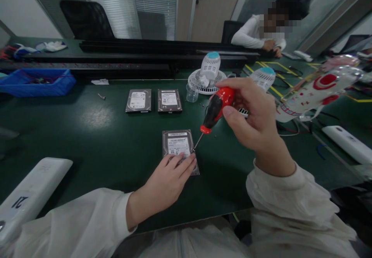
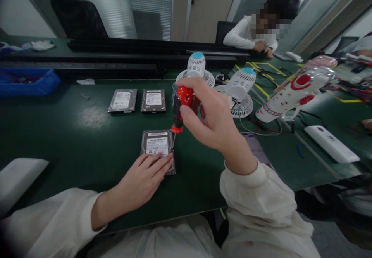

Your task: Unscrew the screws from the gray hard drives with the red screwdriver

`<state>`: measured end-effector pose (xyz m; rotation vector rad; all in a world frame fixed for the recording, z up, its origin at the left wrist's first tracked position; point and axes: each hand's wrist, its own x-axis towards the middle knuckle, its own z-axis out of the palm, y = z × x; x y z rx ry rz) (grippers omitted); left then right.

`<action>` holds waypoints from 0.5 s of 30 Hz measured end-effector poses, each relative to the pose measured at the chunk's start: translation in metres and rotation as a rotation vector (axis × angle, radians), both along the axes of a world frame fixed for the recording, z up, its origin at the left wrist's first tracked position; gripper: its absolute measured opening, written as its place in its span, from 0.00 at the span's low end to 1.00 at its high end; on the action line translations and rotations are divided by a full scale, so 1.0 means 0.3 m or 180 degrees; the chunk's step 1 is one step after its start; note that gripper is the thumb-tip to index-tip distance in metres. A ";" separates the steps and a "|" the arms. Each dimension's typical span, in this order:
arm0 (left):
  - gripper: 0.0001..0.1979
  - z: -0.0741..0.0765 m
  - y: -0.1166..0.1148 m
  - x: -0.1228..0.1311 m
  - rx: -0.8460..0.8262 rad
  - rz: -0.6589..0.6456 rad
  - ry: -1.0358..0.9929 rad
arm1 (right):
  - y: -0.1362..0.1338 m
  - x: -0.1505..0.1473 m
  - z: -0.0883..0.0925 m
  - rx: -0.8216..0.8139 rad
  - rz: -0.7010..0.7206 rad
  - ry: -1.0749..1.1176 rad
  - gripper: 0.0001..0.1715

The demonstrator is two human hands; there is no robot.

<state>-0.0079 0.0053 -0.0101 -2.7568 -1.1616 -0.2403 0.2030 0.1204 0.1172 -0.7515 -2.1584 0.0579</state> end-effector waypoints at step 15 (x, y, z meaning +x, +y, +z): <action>0.26 0.001 0.001 0.003 0.0099 -0.0028 -0.0103 | 0.003 -0.027 0.113 0.0087 0.0082 -0.0711 0.08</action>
